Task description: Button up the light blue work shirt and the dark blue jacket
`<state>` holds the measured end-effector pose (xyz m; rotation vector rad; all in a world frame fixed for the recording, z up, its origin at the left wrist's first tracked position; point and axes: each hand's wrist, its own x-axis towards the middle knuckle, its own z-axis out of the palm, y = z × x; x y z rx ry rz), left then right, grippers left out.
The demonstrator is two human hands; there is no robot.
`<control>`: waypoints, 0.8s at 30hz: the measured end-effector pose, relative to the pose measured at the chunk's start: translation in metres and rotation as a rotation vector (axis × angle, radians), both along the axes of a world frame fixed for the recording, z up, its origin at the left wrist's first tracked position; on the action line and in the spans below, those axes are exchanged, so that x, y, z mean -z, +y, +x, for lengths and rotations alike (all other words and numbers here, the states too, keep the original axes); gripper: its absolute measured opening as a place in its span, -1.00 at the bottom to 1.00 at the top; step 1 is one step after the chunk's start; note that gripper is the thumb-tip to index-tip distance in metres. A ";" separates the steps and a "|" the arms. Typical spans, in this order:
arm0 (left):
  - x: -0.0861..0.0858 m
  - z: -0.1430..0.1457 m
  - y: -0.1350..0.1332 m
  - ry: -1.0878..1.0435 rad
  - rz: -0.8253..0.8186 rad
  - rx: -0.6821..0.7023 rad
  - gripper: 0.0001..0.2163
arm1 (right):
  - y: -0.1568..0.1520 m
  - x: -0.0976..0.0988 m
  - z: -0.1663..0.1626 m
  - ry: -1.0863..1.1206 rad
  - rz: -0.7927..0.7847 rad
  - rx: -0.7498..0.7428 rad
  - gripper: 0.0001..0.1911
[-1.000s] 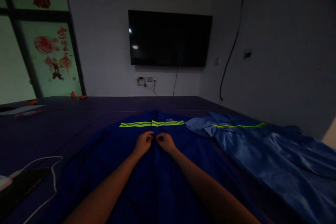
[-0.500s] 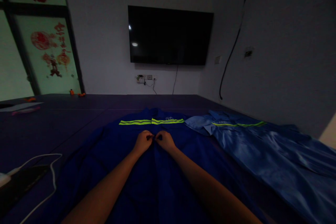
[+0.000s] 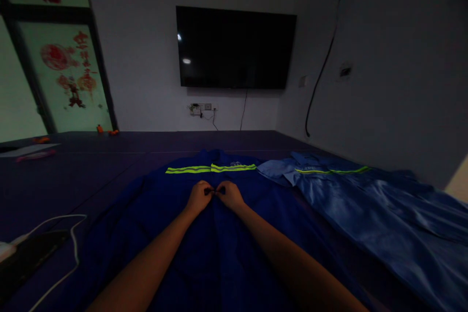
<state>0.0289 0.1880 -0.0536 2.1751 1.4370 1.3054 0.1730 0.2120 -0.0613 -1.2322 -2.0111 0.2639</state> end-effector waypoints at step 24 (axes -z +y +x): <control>0.002 0.000 0.000 0.015 -0.024 -0.041 -0.90 | -0.002 0.001 0.002 -0.018 -0.025 0.097 -0.93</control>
